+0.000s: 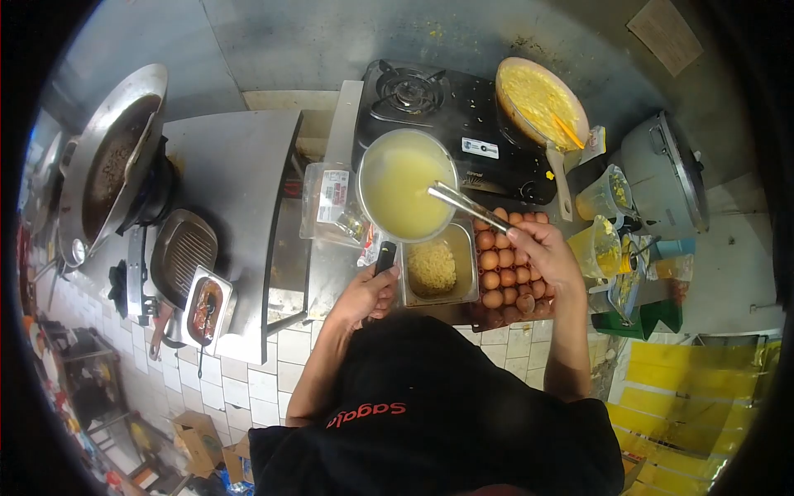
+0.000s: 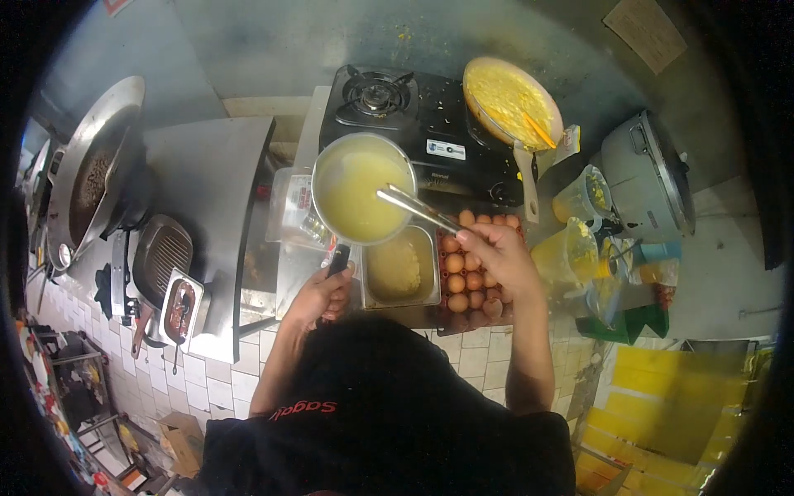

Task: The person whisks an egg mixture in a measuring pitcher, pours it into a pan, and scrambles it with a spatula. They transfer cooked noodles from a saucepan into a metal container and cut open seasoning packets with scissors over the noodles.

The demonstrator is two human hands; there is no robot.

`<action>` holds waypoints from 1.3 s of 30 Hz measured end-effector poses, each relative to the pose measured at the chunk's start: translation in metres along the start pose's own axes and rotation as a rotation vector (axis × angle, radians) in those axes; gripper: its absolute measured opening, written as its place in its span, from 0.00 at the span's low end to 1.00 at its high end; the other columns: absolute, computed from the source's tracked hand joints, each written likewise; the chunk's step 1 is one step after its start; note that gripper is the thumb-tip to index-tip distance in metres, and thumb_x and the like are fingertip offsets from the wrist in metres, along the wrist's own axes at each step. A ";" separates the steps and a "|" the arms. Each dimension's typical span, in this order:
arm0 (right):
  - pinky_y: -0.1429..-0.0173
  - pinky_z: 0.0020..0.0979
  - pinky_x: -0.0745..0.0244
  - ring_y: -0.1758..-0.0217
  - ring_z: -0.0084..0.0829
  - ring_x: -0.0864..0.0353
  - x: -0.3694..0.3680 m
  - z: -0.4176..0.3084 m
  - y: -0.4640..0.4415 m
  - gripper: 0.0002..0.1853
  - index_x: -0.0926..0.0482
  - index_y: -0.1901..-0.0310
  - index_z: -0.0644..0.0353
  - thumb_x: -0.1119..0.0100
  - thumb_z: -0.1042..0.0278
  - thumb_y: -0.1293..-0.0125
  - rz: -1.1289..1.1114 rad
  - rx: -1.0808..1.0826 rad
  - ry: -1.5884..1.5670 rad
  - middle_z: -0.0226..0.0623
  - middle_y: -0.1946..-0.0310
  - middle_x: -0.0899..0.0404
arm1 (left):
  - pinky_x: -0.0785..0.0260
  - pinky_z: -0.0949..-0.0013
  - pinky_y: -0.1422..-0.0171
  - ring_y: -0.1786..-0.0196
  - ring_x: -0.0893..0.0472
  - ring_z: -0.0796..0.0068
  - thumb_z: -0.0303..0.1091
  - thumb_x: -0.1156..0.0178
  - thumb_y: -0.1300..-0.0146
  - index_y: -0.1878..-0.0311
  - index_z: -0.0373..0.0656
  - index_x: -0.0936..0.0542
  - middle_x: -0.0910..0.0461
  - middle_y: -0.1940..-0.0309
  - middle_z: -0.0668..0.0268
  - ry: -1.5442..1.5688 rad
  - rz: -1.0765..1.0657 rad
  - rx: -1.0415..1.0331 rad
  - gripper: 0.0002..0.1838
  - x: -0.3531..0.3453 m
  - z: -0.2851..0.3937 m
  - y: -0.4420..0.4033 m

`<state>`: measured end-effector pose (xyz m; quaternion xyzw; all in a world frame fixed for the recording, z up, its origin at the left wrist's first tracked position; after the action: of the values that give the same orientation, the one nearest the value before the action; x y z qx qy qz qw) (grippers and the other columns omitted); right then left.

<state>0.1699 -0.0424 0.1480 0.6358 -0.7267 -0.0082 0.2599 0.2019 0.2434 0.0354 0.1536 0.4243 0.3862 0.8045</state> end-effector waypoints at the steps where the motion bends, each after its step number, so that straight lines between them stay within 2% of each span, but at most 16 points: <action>1: 0.66 0.23 0.34 0.72 0.19 0.30 0.002 -0.004 0.000 0.15 0.16 0.61 0.61 0.39 0.55 0.31 0.028 0.077 0.135 0.25 0.79 0.28 | 0.55 0.78 0.82 0.84 0.45 0.87 0.42 0.45 0.27 0.67 0.51 0.36 0.43 0.82 0.78 -0.002 0.003 -0.001 0.13 -0.001 0.001 0.001; 3: 0.61 0.29 0.28 0.69 0.26 0.24 0.002 -0.014 0.003 0.16 0.16 0.61 0.60 0.39 0.53 0.32 0.086 0.228 0.403 0.31 0.77 0.24 | 0.55 0.78 0.82 0.84 0.45 0.87 0.42 0.45 0.27 0.66 0.51 0.35 0.43 0.82 0.78 -0.010 0.008 0.000 0.13 -0.003 0.003 0.002; 6: 0.55 0.40 0.26 0.62 0.43 0.20 -0.010 -0.036 -0.002 0.18 0.18 0.61 0.61 0.39 0.50 0.34 0.092 0.255 0.638 0.42 0.71 0.20 | 0.55 0.78 0.82 0.84 0.45 0.87 0.42 0.45 0.27 0.66 0.51 0.35 0.43 0.82 0.78 -0.008 0.008 0.005 0.13 -0.002 0.001 -0.001; 9: 0.53 0.46 0.27 0.58 0.52 0.21 -0.025 -0.028 -0.020 0.19 0.18 0.62 0.61 0.40 0.50 0.35 0.055 0.356 0.796 0.48 0.66 0.19 | 0.55 0.78 0.83 0.84 0.45 0.86 0.41 0.46 0.27 0.67 0.51 0.36 0.43 0.83 0.78 -0.015 0.002 -0.003 0.13 -0.005 0.003 0.000; 12: 0.55 0.43 0.26 0.61 0.51 0.20 -0.039 -0.021 -0.028 0.19 0.20 0.51 0.58 0.42 0.51 0.34 -0.032 0.382 0.992 0.48 0.66 0.18 | 0.55 0.77 0.83 0.85 0.45 0.86 0.41 0.46 0.27 0.68 0.51 0.36 0.44 0.84 0.78 -0.025 -0.015 -0.034 0.14 -0.005 0.002 -0.001; 13: 0.55 0.47 0.27 0.57 0.51 0.20 -0.042 -0.027 -0.025 0.18 0.19 0.64 0.63 0.41 0.52 0.35 -0.035 0.378 0.959 0.48 0.65 0.19 | 0.55 0.77 0.83 0.85 0.45 0.86 0.42 0.45 0.27 0.68 0.52 0.36 0.44 0.84 0.78 -0.034 -0.018 -0.036 0.14 -0.005 0.002 -0.001; 16: 0.58 0.44 0.28 0.62 0.50 0.20 -0.046 -0.037 -0.022 0.18 0.18 0.65 0.64 0.41 0.53 0.35 -0.132 0.221 0.808 0.47 0.69 0.19 | 0.55 0.77 0.83 0.85 0.45 0.86 0.44 0.44 0.28 0.67 0.53 0.36 0.44 0.83 0.78 -0.043 -0.027 -0.037 0.14 -0.004 0.000 -0.002; 19: 0.63 0.39 0.29 0.70 0.40 0.20 -0.052 -0.006 -0.033 0.17 0.18 0.63 0.64 0.41 0.54 0.33 -0.175 0.179 0.641 0.42 0.76 0.21 | 0.55 0.77 0.83 0.85 0.45 0.86 0.43 0.44 0.28 0.64 0.52 0.35 0.44 0.83 0.78 -0.032 -0.029 -0.033 0.12 -0.003 -0.002 -0.005; 22: 0.70 0.32 0.34 0.77 0.26 0.27 -0.064 0.028 -0.045 0.17 0.16 0.61 0.63 0.41 0.54 0.31 -0.233 0.104 0.300 0.32 0.83 0.28 | 0.55 0.77 0.83 0.85 0.45 0.86 0.43 0.45 0.28 0.64 0.52 0.35 0.44 0.84 0.78 -0.023 -0.016 -0.017 0.12 -0.003 -0.002 -0.005; 25: 0.76 0.23 0.43 0.79 0.15 0.37 -0.071 0.037 -0.046 0.18 0.16 0.60 0.64 0.41 0.55 0.30 -0.327 -0.066 -0.031 0.23 0.83 0.34 | 0.55 0.77 0.83 0.85 0.46 0.86 0.43 0.45 0.28 0.67 0.52 0.36 0.44 0.84 0.78 -0.009 -0.026 -0.020 0.14 -0.006 0.001 -0.003; 28: 0.77 0.17 0.52 0.80 0.12 0.43 -0.072 0.038 -0.042 0.18 0.16 0.59 0.66 0.40 0.55 0.30 -0.348 -0.163 -0.268 0.19 0.82 0.37 | 0.56 0.77 0.84 0.85 0.47 0.86 0.42 0.45 0.28 0.69 0.51 0.37 0.45 0.84 0.78 0.001 -0.027 -0.035 0.15 -0.009 0.006 0.000; 31: 0.78 0.16 0.53 0.80 0.12 0.43 -0.065 0.032 -0.036 0.18 0.17 0.59 0.67 0.41 0.56 0.30 -0.350 -0.163 -0.374 0.19 0.82 0.38 | 0.57 0.78 0.85 0.85 0.47 0.87 0.42 0.45 0.28 0.71 0.52 0.37 0.45 0.85 0.78 0.028 -0.024 -0.042 0.16 -0.010 0.011 0.001; 34: 0.78 0.16 0.52 0.80 0.11 0.43 -0.052 0.035 -0.033 0.17 0.17 0.59 0.67 0.41 0.57 0.30 -0.345 -0.067 -0.456 0.19 0.82 0.38 | 0.58 0.78 0.85 0.85 0.48 0.88 0.41 0.45 0.28 0.70 0.51 0.37 0.45 0.84 0.79 0.072 -0.040 -0.038 0.15 -0.008 0.010 -0.002; 39: 0.77 0.17 0.52 0.80 0.12 0.43 -0.014 0.020 -0.002 0.15 0.18 0.61 0.67 0.44 0.61 0.28 -0.265 0.014 -0.435 0.19 0.83 0.39 | 0.58 0.79 0.86 0.85 0.47 0.88 0.39 0.46 0.27 0.71 0.51 0.36 0.46 0.85 0.80 0.128 -0.041 -0.049 0.15 0.000 0.014 -0.010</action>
<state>0.1646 -0.0359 0.1245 0.7105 -0.6761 -0.1737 0.0894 0.2180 0.2377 0.0384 0.1001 0.4685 0.3892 0.7868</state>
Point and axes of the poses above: each hand's wrist, its own y-axis away from the middle knuckle, its own x-axis out of the back of the hand, z = x × y, the point moved 5 cm from there along -y, towards the middle knuckle
